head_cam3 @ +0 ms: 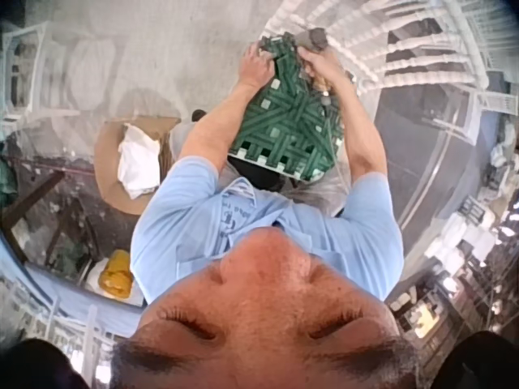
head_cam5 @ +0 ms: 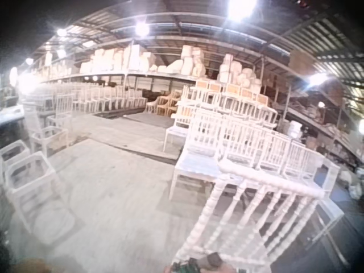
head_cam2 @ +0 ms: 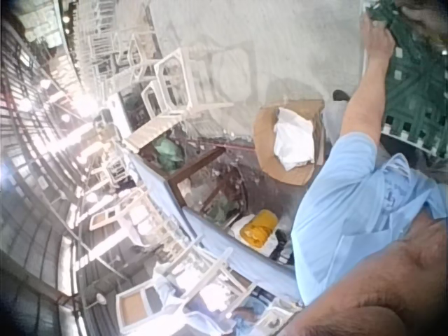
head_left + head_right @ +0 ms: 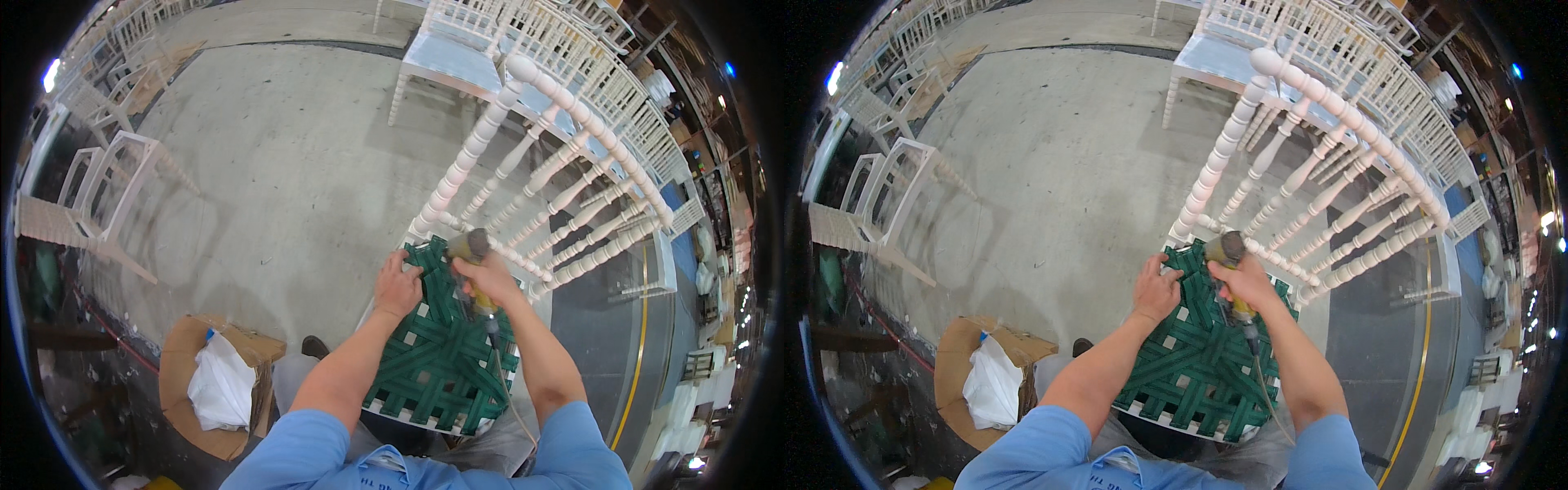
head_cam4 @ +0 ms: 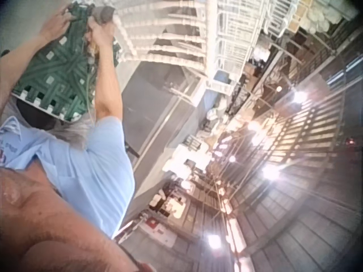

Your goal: The person weaves green plastic webbing into the seat frame of a white wooden chair, using a staple gun to secure the webbing at intervals. The person then places a white protective sheet over the completed woven seat.

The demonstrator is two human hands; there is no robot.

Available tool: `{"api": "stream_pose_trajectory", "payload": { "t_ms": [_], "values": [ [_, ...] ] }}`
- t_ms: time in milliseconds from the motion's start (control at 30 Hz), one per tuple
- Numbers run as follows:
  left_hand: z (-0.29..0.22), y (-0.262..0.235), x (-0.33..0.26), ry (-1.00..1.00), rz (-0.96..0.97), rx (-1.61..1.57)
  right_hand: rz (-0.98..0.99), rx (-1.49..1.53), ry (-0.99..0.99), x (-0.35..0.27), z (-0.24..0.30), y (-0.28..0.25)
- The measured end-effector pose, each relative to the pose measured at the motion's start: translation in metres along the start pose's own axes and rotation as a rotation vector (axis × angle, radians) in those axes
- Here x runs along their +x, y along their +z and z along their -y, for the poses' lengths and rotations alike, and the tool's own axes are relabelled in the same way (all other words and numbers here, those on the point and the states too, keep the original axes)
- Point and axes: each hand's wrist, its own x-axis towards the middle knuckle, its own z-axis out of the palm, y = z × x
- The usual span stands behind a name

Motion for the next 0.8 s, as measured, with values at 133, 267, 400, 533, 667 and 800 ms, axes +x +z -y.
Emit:
{"api": "stream_pose_trajectory", "payload": {
  "t_ms": [133, 267, 400, 533, 667, 800],
  "values": [
    [0.014, -0.003, -0.002, -0.018, -0.013, -0.033, -0.13, 0.091, -0.029, -0.11, 0.004, -0.052],
    [0.005, 0.002, 0.002, 0.025, 0.028, -0.02, -0.498, 0.107, 0.113, -0.286, -0.032, -0.11],
    [0.004, -0.009, 0.015, 0.092, 0.034, 0.103, -0.86, 0.153, 0.251, -0.453, -0.097, -0.132],
    [-0.037, -0.008, -0.016, 0.138, -0.085, -0.022, -1.122, 0.268, 0.462, -0.573, -0.176, -0.142],
    [-0.094, -0.011, -0.136, -0.024, 0.342, -0.429, -1.11, 0.539, 0.561, -0.609, -0.258, -0.135],
    [-0.144, -0.036, -0.221, -0.852, 1.427, -0.733, -0.983, 0.859, 0.452, -0.595, -0.321, -0.13]
  ]
}}
